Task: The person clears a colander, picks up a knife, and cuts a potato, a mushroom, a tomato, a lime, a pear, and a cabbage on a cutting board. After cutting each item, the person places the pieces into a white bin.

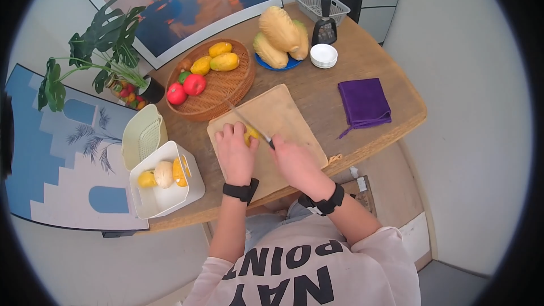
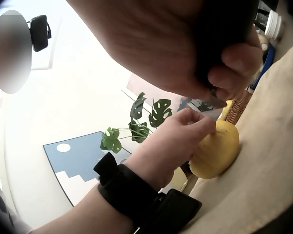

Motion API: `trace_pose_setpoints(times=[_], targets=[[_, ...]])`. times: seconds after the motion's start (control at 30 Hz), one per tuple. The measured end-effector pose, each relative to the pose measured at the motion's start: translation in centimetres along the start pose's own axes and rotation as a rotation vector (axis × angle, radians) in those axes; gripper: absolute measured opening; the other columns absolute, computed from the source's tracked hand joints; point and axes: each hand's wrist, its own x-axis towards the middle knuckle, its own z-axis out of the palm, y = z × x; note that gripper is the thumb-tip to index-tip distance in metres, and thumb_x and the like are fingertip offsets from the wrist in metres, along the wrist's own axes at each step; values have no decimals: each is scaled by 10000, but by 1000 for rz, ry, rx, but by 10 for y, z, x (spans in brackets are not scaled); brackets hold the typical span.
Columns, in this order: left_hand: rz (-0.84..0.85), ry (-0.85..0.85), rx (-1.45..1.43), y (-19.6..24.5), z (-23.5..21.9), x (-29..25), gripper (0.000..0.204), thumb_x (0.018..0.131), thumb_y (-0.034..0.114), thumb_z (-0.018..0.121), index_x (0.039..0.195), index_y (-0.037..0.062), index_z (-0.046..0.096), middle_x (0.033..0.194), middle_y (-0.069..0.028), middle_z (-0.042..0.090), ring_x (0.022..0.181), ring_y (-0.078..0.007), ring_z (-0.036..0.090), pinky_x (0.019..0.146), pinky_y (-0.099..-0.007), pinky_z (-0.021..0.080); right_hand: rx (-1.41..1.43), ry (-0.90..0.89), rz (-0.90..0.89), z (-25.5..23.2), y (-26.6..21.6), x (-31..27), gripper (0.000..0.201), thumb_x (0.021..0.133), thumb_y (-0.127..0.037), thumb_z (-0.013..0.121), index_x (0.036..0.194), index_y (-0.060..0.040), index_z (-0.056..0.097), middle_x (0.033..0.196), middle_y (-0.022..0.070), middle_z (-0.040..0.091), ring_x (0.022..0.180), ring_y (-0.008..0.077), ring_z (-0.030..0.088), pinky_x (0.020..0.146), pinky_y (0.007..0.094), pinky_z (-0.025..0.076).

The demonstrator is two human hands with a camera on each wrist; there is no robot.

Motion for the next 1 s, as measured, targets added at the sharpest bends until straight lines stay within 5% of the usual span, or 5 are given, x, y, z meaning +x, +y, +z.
trace_pose_setpoints(times=[0.27,0.37,0.57,1.0], targets=[[-23,50,-58,-2,7,4,230,716,70,747,887,51,594,916,-120,573,903,-344,511,787,-437,459,-6,-23,2,-22,-14,8,215,995,-208,548,1033,-7,481,809,236,665,755,439,661,638,532,518],[-13,61,-45,-7,9,7,219,719,61,740,879,47,590,908,-116,576,893,-343,511,791,-436,456,-13,-126,-34,1,-2,11,213,992,-204,552,1031,-8,480,812,235,667,747,440,660,631,533,517],[-22,77,-72,-11,7,3,196,730,57,730,864,42,588,907,-116,582,890,-345,514,800,-438,454,42,-17,-19,-2,-12,4,216,997,-224,563,1023,-24,487,730,245,637,713,467,632,610,559,481],[4,86,-196,-23,3,-2,210,704,4,735,869,41,612,962,-121,588,931,-341,526,825,-424,463,-32,-101,-35,17,-3,8,216,994,-206,558,1023,-17,458,784,231,659,745,434,657,622,529,509]])
